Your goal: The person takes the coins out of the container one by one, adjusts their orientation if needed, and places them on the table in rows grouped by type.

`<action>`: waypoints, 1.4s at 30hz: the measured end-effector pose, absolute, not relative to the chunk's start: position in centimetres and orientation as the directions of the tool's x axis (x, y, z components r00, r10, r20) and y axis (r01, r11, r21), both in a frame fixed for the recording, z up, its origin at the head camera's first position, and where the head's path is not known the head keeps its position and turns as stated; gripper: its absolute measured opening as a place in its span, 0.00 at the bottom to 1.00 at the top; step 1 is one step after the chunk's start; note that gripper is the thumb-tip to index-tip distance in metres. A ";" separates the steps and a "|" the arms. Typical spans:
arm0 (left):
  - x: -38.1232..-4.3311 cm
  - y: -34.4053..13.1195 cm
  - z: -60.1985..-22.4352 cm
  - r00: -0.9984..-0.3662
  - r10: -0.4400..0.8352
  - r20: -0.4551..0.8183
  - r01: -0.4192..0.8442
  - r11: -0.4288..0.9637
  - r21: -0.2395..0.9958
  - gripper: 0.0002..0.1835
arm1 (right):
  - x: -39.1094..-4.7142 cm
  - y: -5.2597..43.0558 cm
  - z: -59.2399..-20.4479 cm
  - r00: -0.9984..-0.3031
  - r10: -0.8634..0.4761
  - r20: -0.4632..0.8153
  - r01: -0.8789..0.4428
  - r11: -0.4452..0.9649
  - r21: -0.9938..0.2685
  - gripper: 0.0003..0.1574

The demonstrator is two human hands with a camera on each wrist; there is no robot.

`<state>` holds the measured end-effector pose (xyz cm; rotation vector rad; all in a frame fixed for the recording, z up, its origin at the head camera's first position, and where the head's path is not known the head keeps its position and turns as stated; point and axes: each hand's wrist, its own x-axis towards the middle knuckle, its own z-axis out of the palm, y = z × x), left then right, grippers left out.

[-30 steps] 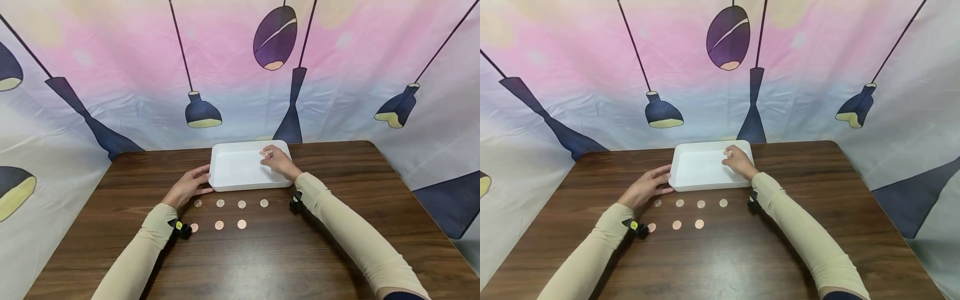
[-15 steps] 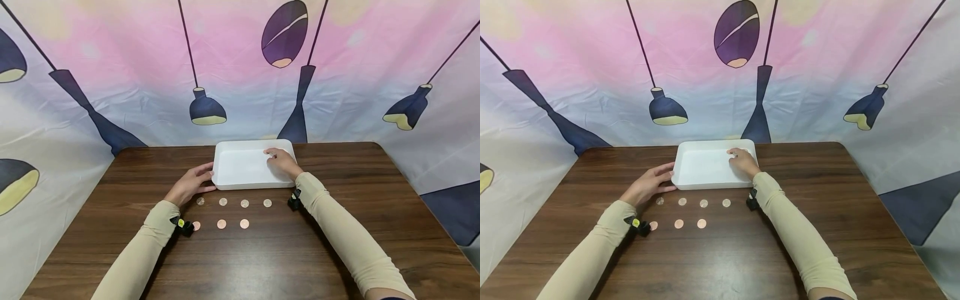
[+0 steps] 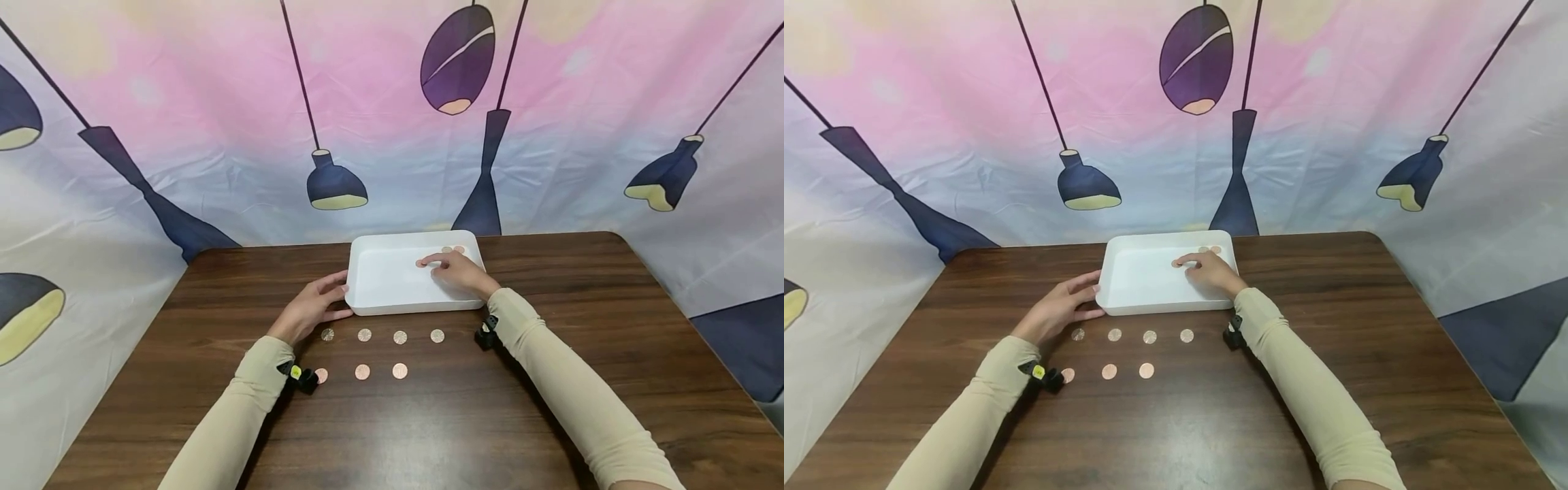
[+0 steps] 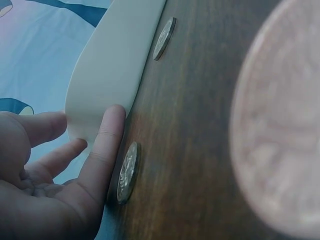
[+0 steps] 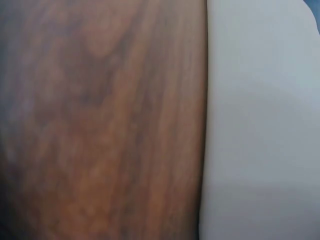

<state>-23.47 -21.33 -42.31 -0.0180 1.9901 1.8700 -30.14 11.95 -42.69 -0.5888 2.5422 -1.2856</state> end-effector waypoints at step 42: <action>-23.7 -21.6 -42.9 -0.916 0.286 -0.281 -0.263 0.100 0.959 0.31 | -30.2 9.1 -42.4 -0.953 -0.281 -0.109 -0.059 0.526 -0.848 0.16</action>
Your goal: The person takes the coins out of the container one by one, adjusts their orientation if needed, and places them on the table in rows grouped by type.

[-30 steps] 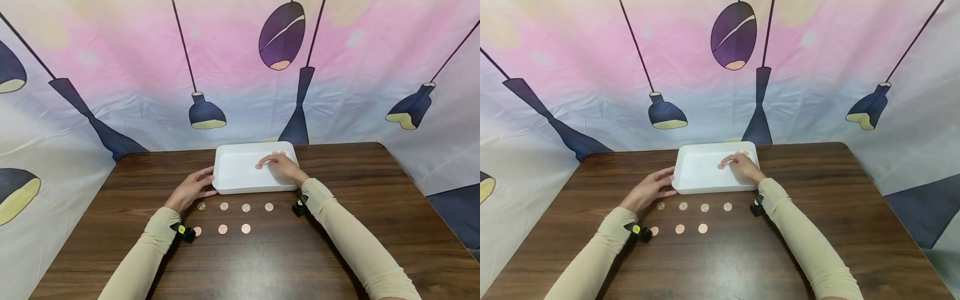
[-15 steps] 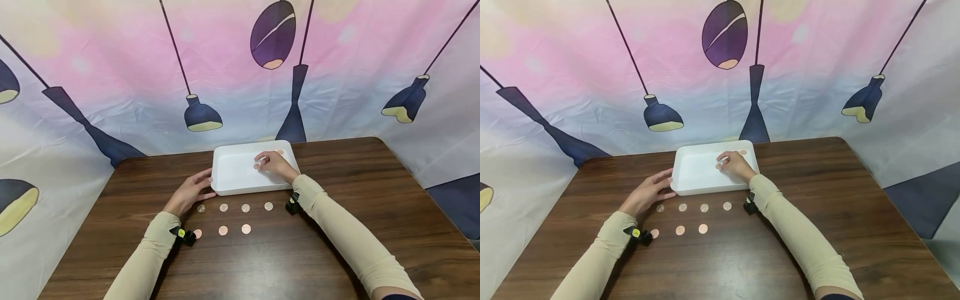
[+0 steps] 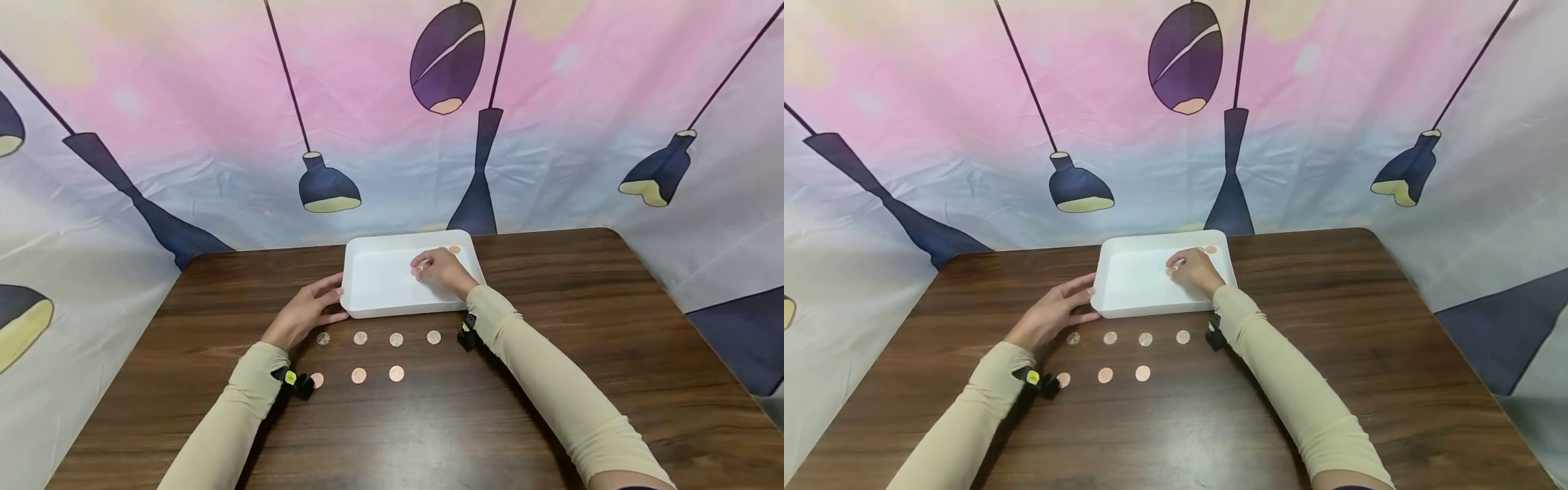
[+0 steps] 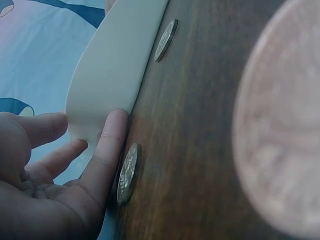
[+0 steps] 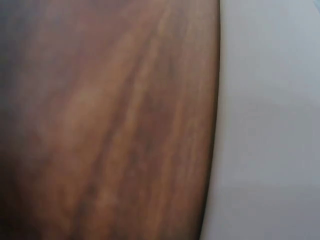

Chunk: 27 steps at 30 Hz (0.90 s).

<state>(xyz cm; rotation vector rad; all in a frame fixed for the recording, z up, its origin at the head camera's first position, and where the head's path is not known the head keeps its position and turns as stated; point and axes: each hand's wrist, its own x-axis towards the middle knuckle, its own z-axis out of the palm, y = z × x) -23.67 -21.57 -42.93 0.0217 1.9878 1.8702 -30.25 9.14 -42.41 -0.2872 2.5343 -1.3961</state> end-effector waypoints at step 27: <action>-23.6 -21.5 -42.6 -0.916 0.280 -0.289 -0.270 0.105 0.957 0.31 | -30.0 9.1 -42.0 -0.932 -0.361 -0.040 -0.193 0.584 -0.789 0.14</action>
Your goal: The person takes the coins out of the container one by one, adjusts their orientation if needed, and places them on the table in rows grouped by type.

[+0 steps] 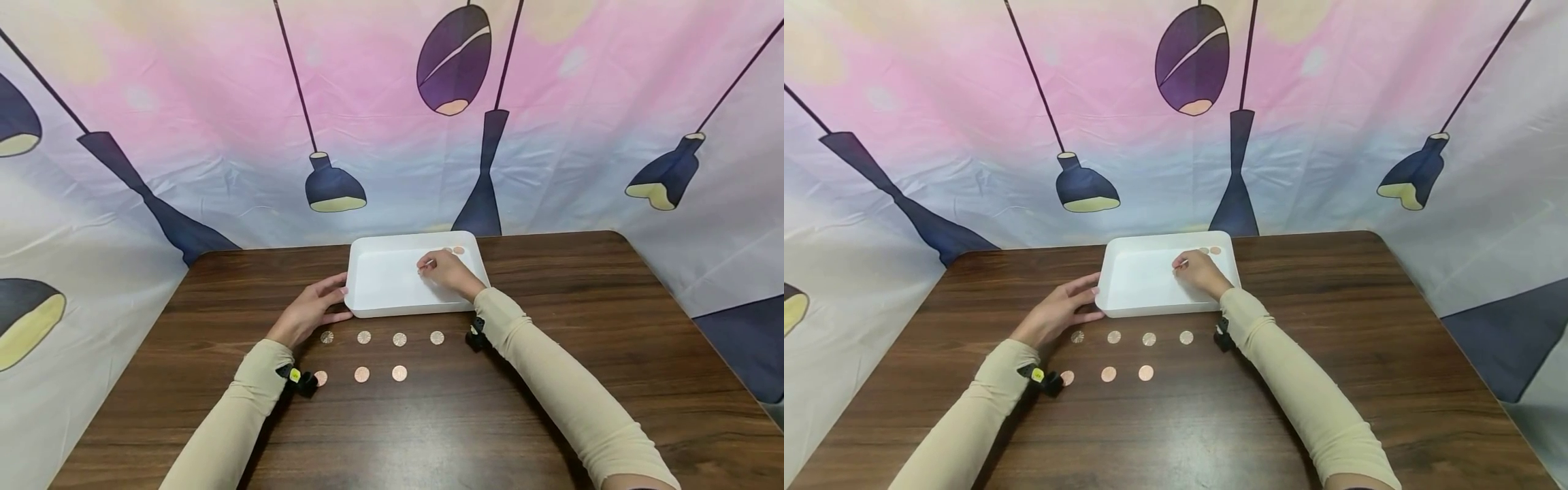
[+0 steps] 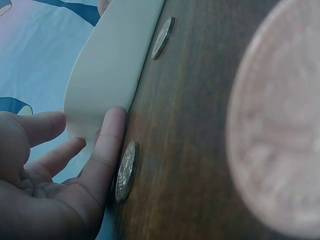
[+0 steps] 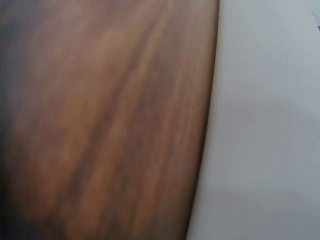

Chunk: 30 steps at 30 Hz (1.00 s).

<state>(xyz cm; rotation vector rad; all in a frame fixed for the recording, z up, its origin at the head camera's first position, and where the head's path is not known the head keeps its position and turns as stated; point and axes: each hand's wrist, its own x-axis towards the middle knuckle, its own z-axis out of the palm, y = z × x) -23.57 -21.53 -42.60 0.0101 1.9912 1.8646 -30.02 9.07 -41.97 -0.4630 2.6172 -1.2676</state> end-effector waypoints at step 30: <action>-23.4 -21.6 -42.5 -0.919 0.275 -0.282 -0.264 0.102 0.959 0.31 | -29.3 10.9 -40.1 -0.904 -0.389 -0.178 -0.015 0.445 -0.895 0.20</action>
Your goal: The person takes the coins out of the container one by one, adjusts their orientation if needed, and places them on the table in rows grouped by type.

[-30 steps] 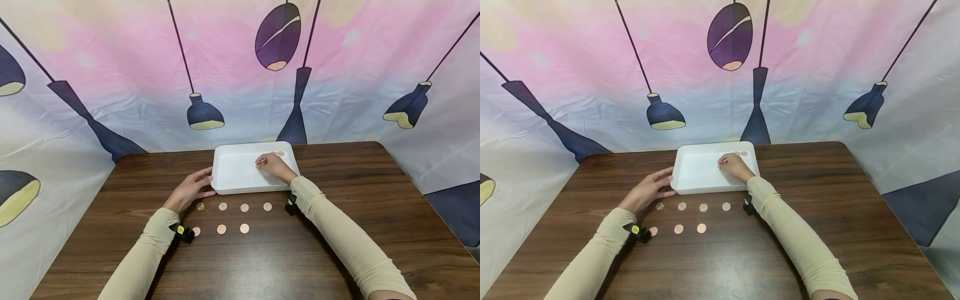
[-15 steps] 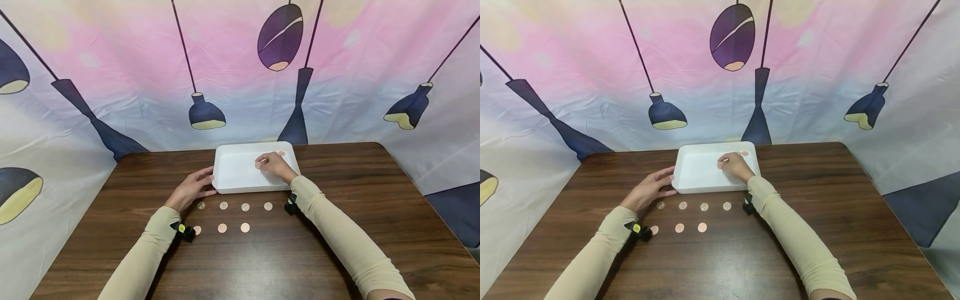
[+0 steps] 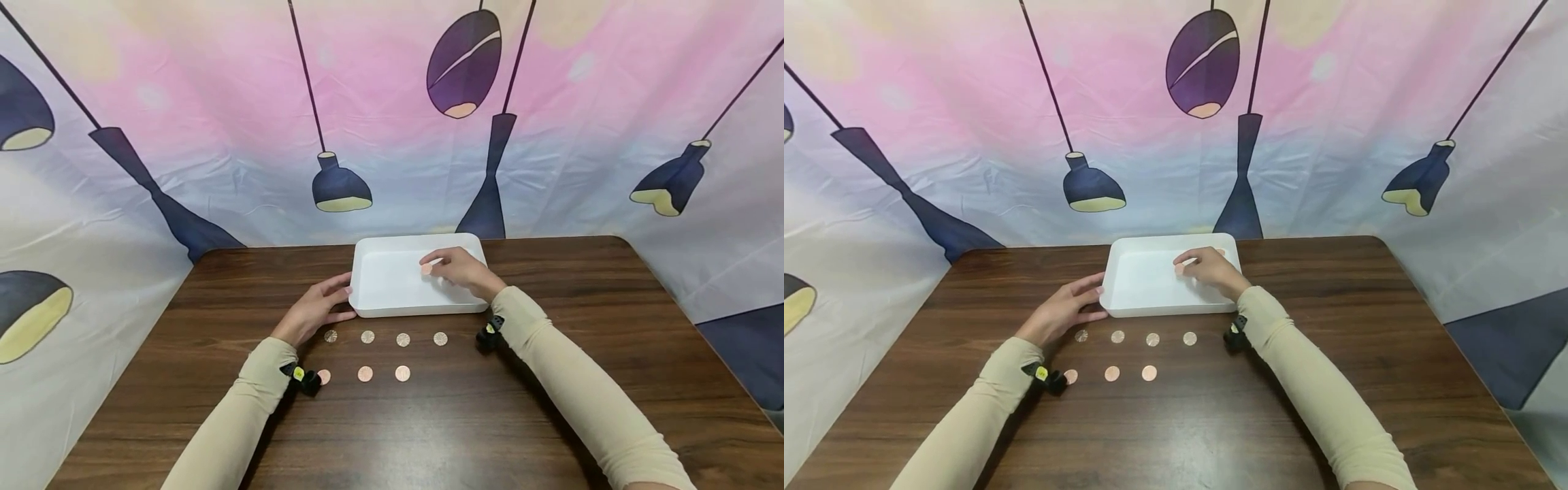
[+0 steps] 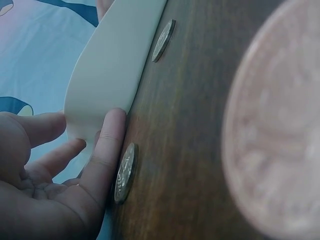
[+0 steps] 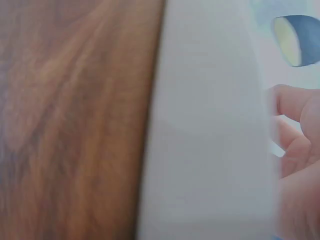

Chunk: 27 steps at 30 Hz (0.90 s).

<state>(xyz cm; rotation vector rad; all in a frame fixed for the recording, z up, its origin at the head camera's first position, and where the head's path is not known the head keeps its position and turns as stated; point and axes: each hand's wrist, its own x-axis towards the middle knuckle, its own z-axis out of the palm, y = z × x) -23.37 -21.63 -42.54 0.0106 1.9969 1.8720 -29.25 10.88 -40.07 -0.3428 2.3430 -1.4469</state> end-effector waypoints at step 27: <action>-23.9 -21.6 -42.6 -0.905 0.271 -0.328 -0.315 0.093 0.945 0.31 | -19.1 15.5 -41.4 -0.561 -0.809 -0.173 -0.280 0.382 -0.881 0.18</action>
